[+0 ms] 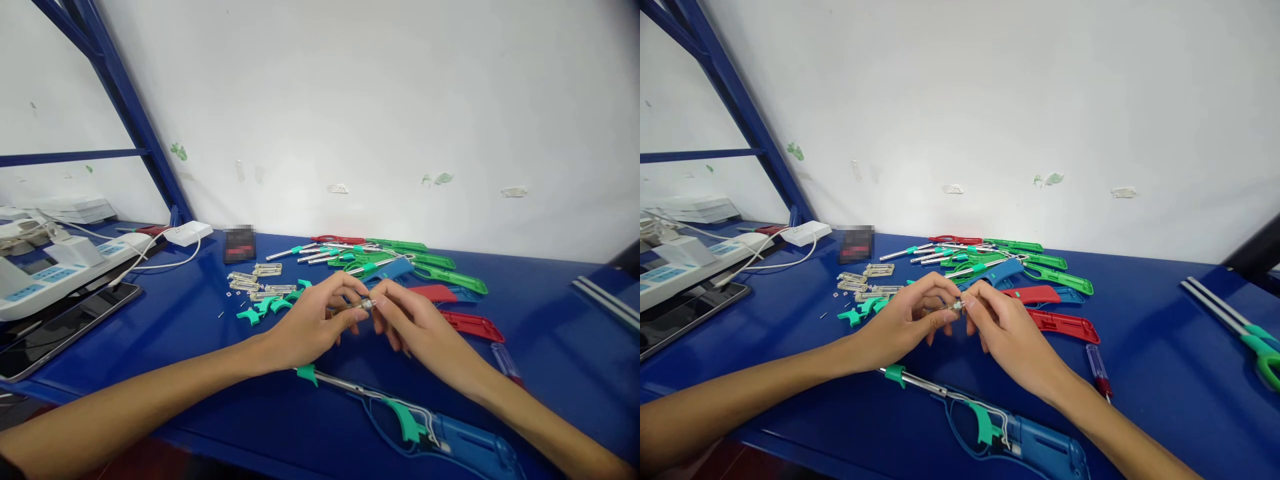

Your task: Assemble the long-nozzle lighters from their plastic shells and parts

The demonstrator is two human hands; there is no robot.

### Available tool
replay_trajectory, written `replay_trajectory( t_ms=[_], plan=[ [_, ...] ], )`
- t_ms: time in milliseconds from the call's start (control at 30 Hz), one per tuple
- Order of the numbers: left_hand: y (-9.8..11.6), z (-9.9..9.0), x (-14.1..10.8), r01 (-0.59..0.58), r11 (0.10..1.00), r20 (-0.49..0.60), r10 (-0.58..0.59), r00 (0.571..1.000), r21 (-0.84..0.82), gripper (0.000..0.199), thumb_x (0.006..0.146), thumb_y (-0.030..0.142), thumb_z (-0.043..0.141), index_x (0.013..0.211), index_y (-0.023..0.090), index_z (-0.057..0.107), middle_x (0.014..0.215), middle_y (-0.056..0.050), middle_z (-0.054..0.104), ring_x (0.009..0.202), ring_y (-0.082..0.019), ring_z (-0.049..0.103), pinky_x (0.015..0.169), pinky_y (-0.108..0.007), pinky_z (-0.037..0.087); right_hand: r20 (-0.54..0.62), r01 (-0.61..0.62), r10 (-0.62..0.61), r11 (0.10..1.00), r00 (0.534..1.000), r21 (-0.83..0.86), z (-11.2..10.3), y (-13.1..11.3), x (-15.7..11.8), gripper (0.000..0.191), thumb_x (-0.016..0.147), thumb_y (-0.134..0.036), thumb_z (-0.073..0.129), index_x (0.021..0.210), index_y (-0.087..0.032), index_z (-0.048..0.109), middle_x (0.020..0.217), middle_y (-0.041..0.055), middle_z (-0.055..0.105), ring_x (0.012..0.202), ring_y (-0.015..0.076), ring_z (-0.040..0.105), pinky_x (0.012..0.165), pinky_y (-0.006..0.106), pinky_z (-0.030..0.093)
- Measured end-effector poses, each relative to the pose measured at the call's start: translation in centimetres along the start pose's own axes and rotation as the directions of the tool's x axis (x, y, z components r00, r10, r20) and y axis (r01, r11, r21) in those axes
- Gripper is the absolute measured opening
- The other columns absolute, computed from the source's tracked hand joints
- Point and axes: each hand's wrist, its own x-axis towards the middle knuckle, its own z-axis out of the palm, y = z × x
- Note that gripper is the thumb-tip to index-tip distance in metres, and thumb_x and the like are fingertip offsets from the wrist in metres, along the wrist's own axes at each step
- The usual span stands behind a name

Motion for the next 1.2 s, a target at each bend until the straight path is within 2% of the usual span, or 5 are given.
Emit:
replay_trajectory(
  t_ms=[400, 800, 933, 1067, 1200],
  plan=[
    [-0.04, -0.02, 0.0, 0.005, 1.0, 0.023, -0.005, 1.0, 0.028, 0.031, 0.103, 0.039, 0.065, 0.125, 0.02, 0.056, 0.093, -0.003, 0.068, 0.073, -0.015, 0.067, 0.051, -0.022, 0.05, 0.05, -0.013, 0.012, 1.0, 0.999, 0.025, 0.15, -0.1, 0.18, 0.063, 0.104, -0.077, 0.042, 0.074, -0.024, 0.057, 0.064, -0.0014, 0.057, 0.052, 0.0123, 0.052, 0.047, 0.027, 0.037],
    [-0.13, 0.08, 0.06, -0.008, 1.0, 0.012, 0.008, 1.0, 0.006, 0.027, 0.104, 0.037, 0.064, 0.124, 0.02, 0.056, 0.094, -0.002, 0.067, 0.073, -0.014, 0.068, 0.05, -0.019, 0.05, 0.1, -0.105, 0.092, 0.985, 0.991, 0.139, 0.28, 0.04, 0.36, 0.061, 0.099, -0.08, 0.046, 0.08, -0.023, 0.057, 0.062, -0.0037, 0.054, 0.048, 0.0106, 0.05, 0.042, 0.023, 0.036],
    [-0.4, 0.0, 0.16, 0.0, 1.0, 0.005, 0.0, 1.0, 0.01, 0.026, 0.104, 0.036, 0.065, 0.123, 0.021, 0.057, 0.093, -0.001, 0.068, 0.073, -0.014, 0.069, 0.05, -0.019, 0.049, 0.093, -0.09, 0.081, 0.991, 0.992, 0.103, 0.13, 0.35, 0.51, 0.06, 0.1, -0.079, 0.044, 0.078, -0.024, 0.053, 0.061, -0.0055, 0.049, 0.047, 0.0103, 0.046, 0.041, 0.023, 0.034],
    [-0.56, -0.15, 0.29, -0.004, 1.0, -0.033, 0.005, 0.999, 0.03, 0.024, 0.104, 0.034, 0.064, 0.123, 0.02, 0.059, 0.092, -0.001, 0.067, 0.072, -0.013, 0.068, 0.053, -0.02, 0.05, 0.08, -0.055, 0.054, 0.998, 0.995, 0.013, -0.31, 0.32, 0.51, 0.056, 0.105, -0.073, 0.042, 0.082, -0.023, 0.056, 0.066, -0.0035, 0.054, 0.051, 0.011, 0.049, 0.045, 0.025, 0.035],
    [-0.24, -0.35, 0.41, -0.015, 0.999, -0.103, 0.02, 0.994, 0.043, 0.023, 0.104, 0.033, 0.06, 0.122, 0.018, 0.06, 0.09, -0.001, 0.064, 0.07, -0.011, 0.065, 0.053, -0.02, 0.047, 0.144, 0.01, 0.006, 0.994, 0.99, -0.111, -0.23, -0.14, 0.17, 0.038, 0.101, -0.06, 0.064, 0.092, -0.024, 0.072, 0.073, -0.0017, 0.063, 0.061, 0.0128, 0.054, 0.055, 0.027, 0.039]
  ],
)
